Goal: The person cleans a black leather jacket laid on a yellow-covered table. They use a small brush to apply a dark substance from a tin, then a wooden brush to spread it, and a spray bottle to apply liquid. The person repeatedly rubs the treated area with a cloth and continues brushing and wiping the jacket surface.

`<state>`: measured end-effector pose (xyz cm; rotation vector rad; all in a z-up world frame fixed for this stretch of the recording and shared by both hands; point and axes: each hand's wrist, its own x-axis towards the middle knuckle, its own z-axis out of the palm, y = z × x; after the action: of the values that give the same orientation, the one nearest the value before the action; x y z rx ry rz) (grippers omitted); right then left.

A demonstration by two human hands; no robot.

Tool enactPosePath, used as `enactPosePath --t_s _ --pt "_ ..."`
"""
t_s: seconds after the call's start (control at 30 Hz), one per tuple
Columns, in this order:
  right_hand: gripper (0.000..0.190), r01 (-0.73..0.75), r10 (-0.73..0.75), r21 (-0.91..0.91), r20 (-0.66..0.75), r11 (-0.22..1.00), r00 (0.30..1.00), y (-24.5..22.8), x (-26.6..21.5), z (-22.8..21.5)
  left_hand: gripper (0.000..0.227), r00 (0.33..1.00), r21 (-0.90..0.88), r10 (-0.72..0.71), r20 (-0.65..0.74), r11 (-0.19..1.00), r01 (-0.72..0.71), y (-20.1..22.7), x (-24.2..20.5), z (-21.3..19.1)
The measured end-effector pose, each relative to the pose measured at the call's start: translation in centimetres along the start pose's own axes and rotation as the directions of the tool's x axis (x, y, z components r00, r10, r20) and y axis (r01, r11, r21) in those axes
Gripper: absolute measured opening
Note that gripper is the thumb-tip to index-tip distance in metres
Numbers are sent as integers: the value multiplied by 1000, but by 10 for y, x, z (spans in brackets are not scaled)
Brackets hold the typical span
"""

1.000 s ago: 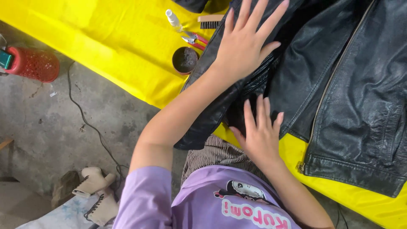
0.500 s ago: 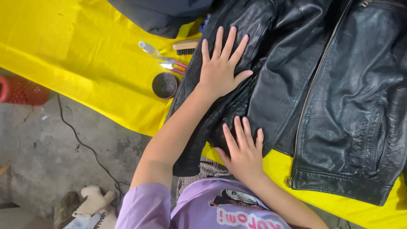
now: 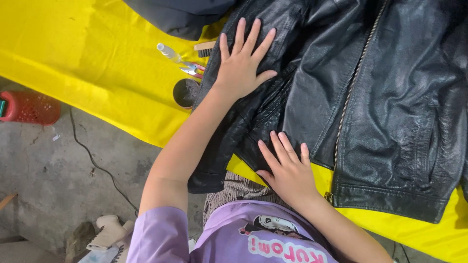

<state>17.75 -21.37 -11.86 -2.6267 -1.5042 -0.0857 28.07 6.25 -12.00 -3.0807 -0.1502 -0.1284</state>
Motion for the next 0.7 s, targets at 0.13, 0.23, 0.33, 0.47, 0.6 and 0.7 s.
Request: enactPosePath --t_s 0.13,0.23,0.33,0.47,0.6,0.7 --pt "74 3 -2 20 -39 1000 999 1 -5 1 84 999 -48 16 33 999 -14 -4 -3 -1" --pt "71 51 -44 86 -77 995 996 7 -7 3 80 1000 -72 24 0 997 -24 -5 -6 3" --pt "58 116 -79 383 -111 916 991 20 -22 2 78 998 -56 26 -60 998 -30 -5 -12 3" --pt "53 247 -119 559 -254 792 960 32 -47 -2 90 997 -1 28 -76 1000 -28 22 -45 -40" --pt "73 213 -174 434 -129 875 976 21 -56 4 83 987 -150 162 -20 975 -163 44 -98 -62" --pt "64 199 -150 337 -166 920 975 10 -54 14 81 978 -98 207 21 974 -204 44 -121 -58"
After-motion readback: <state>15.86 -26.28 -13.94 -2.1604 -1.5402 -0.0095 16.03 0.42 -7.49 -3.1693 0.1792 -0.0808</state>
